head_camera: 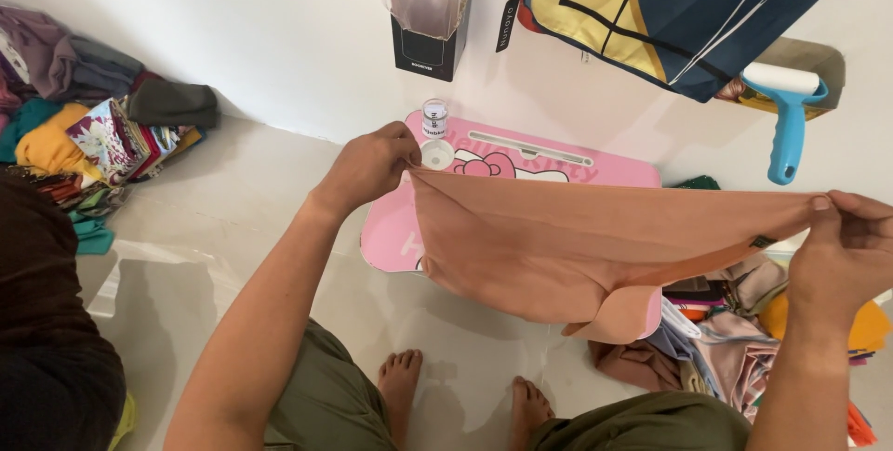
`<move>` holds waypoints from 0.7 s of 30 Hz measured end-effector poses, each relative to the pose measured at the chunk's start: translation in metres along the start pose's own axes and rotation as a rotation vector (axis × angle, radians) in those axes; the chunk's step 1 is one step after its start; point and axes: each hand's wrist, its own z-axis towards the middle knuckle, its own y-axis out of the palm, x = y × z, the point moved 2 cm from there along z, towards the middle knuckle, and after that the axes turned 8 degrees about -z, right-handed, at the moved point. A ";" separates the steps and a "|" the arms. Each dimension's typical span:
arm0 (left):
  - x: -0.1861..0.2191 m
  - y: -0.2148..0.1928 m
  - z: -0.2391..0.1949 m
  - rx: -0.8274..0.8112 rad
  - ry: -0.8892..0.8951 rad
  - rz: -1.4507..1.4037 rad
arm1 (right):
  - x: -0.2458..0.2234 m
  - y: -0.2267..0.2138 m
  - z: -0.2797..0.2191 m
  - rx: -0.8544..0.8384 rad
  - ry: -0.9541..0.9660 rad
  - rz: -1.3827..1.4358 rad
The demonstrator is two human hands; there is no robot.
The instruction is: The person folds a peach-colored garment on a pink Hello Kitty board. They use a lint roller to clean the fabric, fold it into a compact rectangle, and place it into a clear plastic bag.
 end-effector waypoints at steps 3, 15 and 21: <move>0.006 -0.003 0.000 0.021 0.099 0.024 | 0.012 0.001 0.000 0.015 0.015 0.007; -0.024 0.014 0.006 -0.080 -0.146 0.219 | 0.001 -0.001 0.000 0.024 0.051 -0.052; -0.030 0.006 0.011 0.107 -0.342 0.137 | -0.023 -0.006 0.003 -0.092 0.006 0.069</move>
